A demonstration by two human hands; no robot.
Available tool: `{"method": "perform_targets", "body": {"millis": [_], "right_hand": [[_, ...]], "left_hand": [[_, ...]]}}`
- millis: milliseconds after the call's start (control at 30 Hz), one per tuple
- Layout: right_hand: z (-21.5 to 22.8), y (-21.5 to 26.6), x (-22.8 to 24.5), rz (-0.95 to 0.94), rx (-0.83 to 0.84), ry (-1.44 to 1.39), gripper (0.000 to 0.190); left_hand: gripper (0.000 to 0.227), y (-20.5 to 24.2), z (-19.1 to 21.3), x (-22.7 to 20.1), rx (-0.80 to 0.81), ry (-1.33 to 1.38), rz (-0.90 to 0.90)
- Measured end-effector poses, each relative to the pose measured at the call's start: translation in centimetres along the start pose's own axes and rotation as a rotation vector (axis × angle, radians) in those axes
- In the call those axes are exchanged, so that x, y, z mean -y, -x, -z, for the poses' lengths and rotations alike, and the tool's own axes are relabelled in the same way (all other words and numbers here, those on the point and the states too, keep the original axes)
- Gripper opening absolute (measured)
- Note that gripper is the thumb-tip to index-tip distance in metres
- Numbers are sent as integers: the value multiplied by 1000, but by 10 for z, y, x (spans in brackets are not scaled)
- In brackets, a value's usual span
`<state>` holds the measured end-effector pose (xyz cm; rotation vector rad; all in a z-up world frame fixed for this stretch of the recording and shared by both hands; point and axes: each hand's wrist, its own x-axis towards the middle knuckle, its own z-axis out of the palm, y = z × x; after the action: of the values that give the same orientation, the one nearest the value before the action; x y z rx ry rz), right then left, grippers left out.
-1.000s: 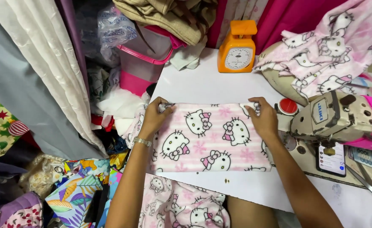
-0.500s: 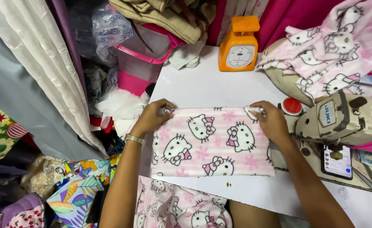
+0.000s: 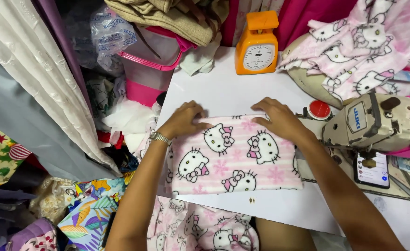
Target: Folding pieces of printed fabric on a workbench in a sewing factory.
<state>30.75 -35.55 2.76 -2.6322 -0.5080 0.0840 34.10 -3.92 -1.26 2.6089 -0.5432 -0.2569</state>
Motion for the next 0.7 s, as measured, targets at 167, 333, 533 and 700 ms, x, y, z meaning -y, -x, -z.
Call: {"method": "perform_targets", "body": {"millis": [167,333,533,700], "right_hand": [[-17,-30,-24,60,247,49,36],[-6,-37,-23,75,322,5,32],[69,4,44,102,246,41,31],[122,32,68,220,-74,365,27]], "left_hand": [[38,-31,-19,-4,149,245,-262],[40,-14,9,-15,282,162,-179],[36,22,70,-43,103,-88,-202],[19,91,139,-115,-103,-306,-356]]}}
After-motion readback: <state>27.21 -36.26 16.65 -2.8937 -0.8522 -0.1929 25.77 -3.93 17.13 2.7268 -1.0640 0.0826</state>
